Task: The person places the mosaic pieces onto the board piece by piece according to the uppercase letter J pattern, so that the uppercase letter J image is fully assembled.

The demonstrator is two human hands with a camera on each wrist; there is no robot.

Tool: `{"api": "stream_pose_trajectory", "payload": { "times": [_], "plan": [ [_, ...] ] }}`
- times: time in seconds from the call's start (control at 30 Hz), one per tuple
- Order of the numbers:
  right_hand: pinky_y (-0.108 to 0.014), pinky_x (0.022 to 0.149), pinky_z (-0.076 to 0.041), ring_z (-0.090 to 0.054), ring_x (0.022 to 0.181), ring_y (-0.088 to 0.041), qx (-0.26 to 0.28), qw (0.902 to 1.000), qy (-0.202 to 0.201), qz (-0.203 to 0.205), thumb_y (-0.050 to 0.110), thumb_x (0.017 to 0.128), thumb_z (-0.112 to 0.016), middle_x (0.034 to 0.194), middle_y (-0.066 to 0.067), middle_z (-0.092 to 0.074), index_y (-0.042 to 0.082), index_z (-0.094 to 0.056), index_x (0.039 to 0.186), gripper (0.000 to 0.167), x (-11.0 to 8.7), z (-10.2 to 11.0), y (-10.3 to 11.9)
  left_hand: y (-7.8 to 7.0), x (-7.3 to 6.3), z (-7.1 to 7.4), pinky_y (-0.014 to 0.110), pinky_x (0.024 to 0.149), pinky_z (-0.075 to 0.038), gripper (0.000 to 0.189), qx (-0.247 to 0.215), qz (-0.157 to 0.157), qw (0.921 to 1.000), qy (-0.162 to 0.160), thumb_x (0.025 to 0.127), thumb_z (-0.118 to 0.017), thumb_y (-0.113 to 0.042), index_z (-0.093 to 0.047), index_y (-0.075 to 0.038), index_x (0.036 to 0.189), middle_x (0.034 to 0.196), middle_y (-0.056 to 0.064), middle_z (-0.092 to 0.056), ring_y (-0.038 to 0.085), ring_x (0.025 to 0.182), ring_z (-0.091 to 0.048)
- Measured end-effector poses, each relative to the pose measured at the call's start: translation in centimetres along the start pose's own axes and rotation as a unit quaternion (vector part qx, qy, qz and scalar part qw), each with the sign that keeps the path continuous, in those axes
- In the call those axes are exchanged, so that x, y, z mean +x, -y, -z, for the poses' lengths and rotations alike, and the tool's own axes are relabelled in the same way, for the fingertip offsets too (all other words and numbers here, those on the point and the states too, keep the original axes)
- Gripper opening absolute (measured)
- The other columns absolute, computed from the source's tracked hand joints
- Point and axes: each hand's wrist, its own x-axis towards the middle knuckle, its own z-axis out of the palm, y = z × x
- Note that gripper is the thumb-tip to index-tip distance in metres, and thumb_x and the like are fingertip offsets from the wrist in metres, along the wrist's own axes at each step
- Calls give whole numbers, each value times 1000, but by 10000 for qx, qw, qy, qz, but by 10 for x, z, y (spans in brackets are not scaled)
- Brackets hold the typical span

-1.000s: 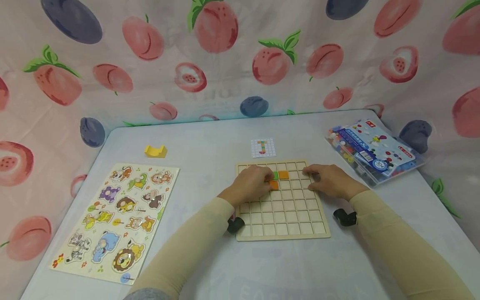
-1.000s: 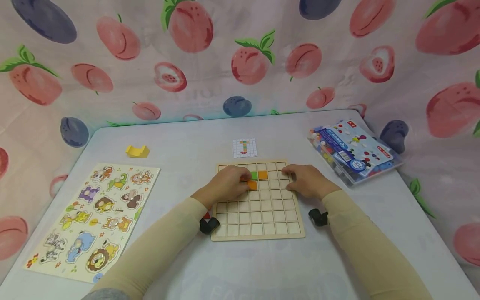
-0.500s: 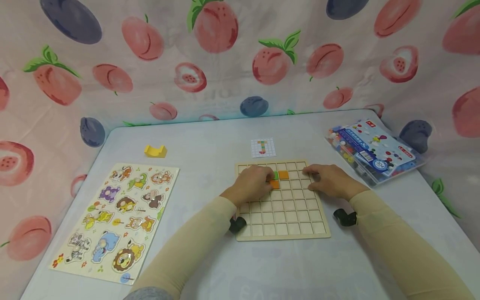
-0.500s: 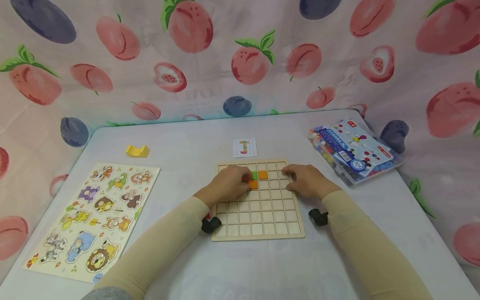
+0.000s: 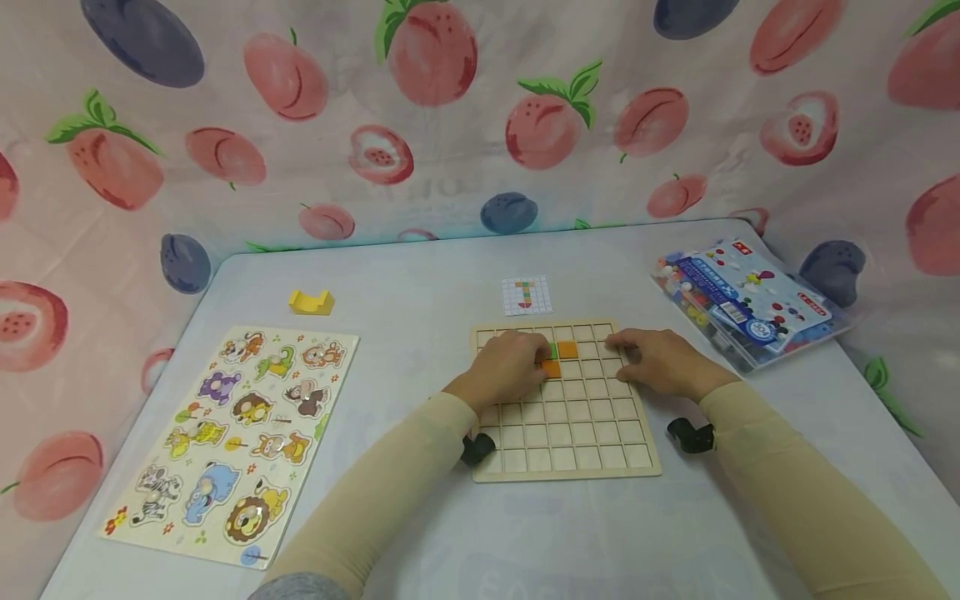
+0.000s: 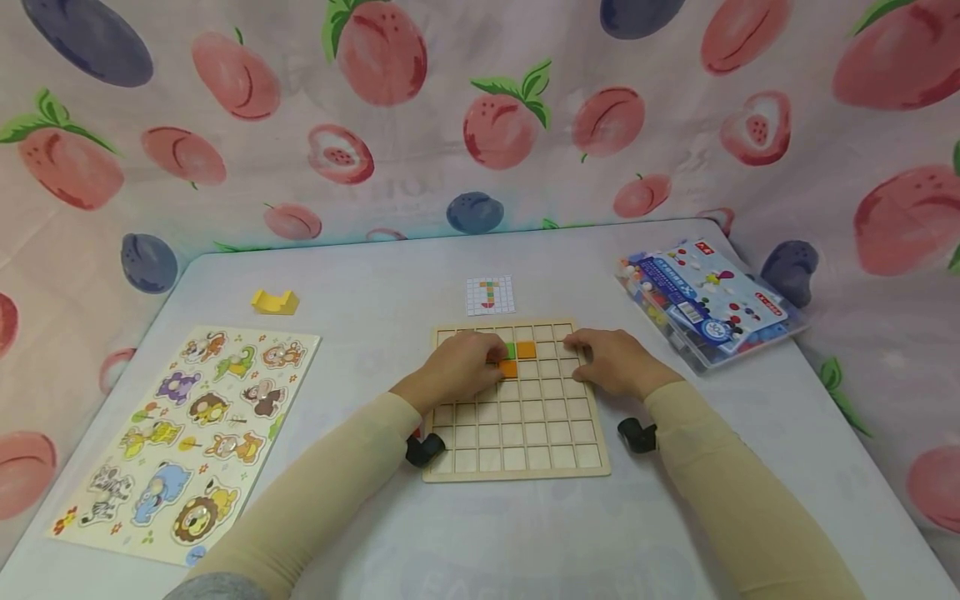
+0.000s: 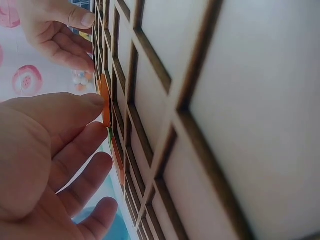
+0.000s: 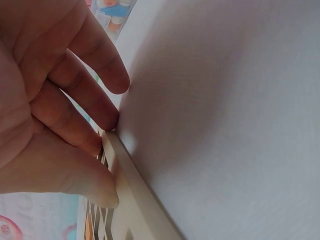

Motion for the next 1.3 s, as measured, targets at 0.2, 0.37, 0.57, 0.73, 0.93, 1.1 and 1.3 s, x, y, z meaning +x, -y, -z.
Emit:
{"api": "stream_pose_trajectory", "payload": {
  "times": [0.2, 0.37, 0.57, 0.73, 0.93, 1.1, 1.3],
  "plan": [
    [-61, 109, -31, -41, 135, -46, 14, 10000, -7, 23, 17, 92, -72, 143, -26, -50, 3, -53, 142, 55, 0, 1, 1, 0, -2, 5, 32, 87, -47, 26, -51, 149, 9999, 18, 93, -70, -23, -71, -14, 117, 104, -5, -67, 15, 97, -57],
    [-61, 108, -31, -41, 134, -46, 11, 10000, 4, 16, 17, 92, -72, 143, -26, -50, 2, -52, 143, 56, -1, 2, 2, 3, -6, 12, 31, 88, -47, 26, -179, 265, 9995, 47, 94, -68, -22, -70, -13, 118, 106, -3, -68, 16, 98, -57],
    [-62, 108, -31, -39, 135, -47, 33, 10000, 11, 13, 18, 92, -72, 143, -27, -49, 2, -52, 143, 57, -2, 3, 1, 5, -12, 16, 33, 95, -47, 29, -378, 450, 9982, 95, 94, -68, -21, -69, -13, 122, 115, -1, -69, 19, 107, -59],
    [-62, 108, -31, -40, 135, -47, 36, 10000, 5, 21, 18, 92, -72, 143, -27, -49, 2, -52, 142, 56, -2, 3, 1, 12, -19, 17, 33, 98, -46, 31, -530, 526, 9972, 56, 93, -69, -21, -70, -11, 122, 117, -1, -69, 19, 110, -59],
    [-62, 109, -31, -39, 136, -47, 25, 10000, 23, 17, 18, 92, -72, 144, -27, -49, 2, -52, 142, 57, -1, 2, 1, 21, -31, 19, 35, 99, -46, 31, -750, 637, 9951, -29, 93, -68, -18, -70, -10, 122, 118, 0, -68, 20, 113, -58],
    [-62, 108, -31, -39, 136, -48, 27, 10000, 29, -9, 19, 92, -73, 144, -27, -48, 2, -52, 143, 58, -1, 2, 1, 26, -41, 21, 35, 97, -47, 31, -756, 777, 9941, -39, 92, -69, -17, -69, -11, 122, 116, -1, -68, 19, 111, -57],
    [-62, 109, -30, -37, 137, -48, 68, 10000, 32, -51, 19, 92, -72, 145, -27, -47, 3, -52, 143, 57, -1, 0, 1, 33, -51, 22, 34, 96, -48, 31, -854, 922, 9920, -108, 91, -65, -15, -70, -12, 122, 116, 0, -68, 19, 109, -57]
  ]
}}
